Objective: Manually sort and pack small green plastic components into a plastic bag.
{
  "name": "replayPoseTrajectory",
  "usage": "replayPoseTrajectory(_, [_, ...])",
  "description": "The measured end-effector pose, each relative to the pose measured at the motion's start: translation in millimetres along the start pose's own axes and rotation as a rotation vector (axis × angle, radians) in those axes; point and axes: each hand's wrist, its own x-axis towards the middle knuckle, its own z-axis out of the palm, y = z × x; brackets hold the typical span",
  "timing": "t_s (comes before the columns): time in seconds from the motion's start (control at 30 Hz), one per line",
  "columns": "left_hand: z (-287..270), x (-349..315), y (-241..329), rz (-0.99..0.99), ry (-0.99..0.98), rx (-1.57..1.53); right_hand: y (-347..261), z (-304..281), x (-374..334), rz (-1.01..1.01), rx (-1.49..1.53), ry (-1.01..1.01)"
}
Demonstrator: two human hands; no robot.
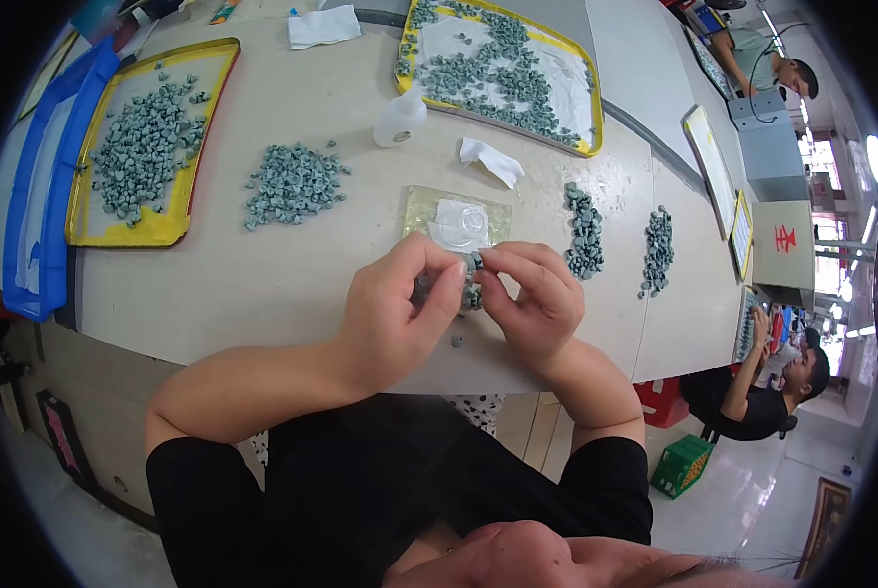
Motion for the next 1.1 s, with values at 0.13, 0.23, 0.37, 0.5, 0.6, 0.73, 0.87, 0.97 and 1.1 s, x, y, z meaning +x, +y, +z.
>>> replayPoseTrajectory(0.13, [-2.9,3.8,-0.4,-0.396,-0.151,-0.390,1.2,-1.4,0.3,-0.009,-0.027,-0.034])
replayPoseTrajectory(0.23, [-0.8,5.8,-1.2,-0.362,-0.165,-0.393,-0.6,-3.6,-0.9,0.067,-0.004,-0.050])
replayPoseTrajectory(0.37, [0.5,5.0,-3.9,-0.329,-0.151,-0.339,0.8,-1.5,0.1,0.012,0.001,-0.031])
replayPoseTrajectory(0.5, [0.2,7.2,-0.1,-0.375,-0.172,-0.302,-2.2,-9.8,4.8,0.020,-0.014,-0.063])
replayPoseTrajectory(0.6, [2.0,7.1,8.2,-0.427,-0.159,-0.311,4.9,-23.7,15.9,0.068,-0.004,-0.100])
replayPoseTrajectory(0.73, [5.4,8.9,16.2,-0.509,-0.129,-0.298,20.3,-41.8,21.2,0.327,0.022,0.003])
replayPoseTrajectory(0.87, [5.8,13.0,24.3,-0.472,-0.260,-0.073,18.2,-64.3,31.2,0.442,-0.070,0.030])
replayPoseTrajectory(0.97, [9.7,15.1,32.2,-0.527,-0.384,0.038,19.9,-90.6,37.1,0.590,-0.211,-0.159])
replayPoseTrajectory(1.1, [14.2,16.8,36.2,-0.600,-0.305,-0.251,27.3,-127.9,30.2,0.658,-0.363,-0.436])
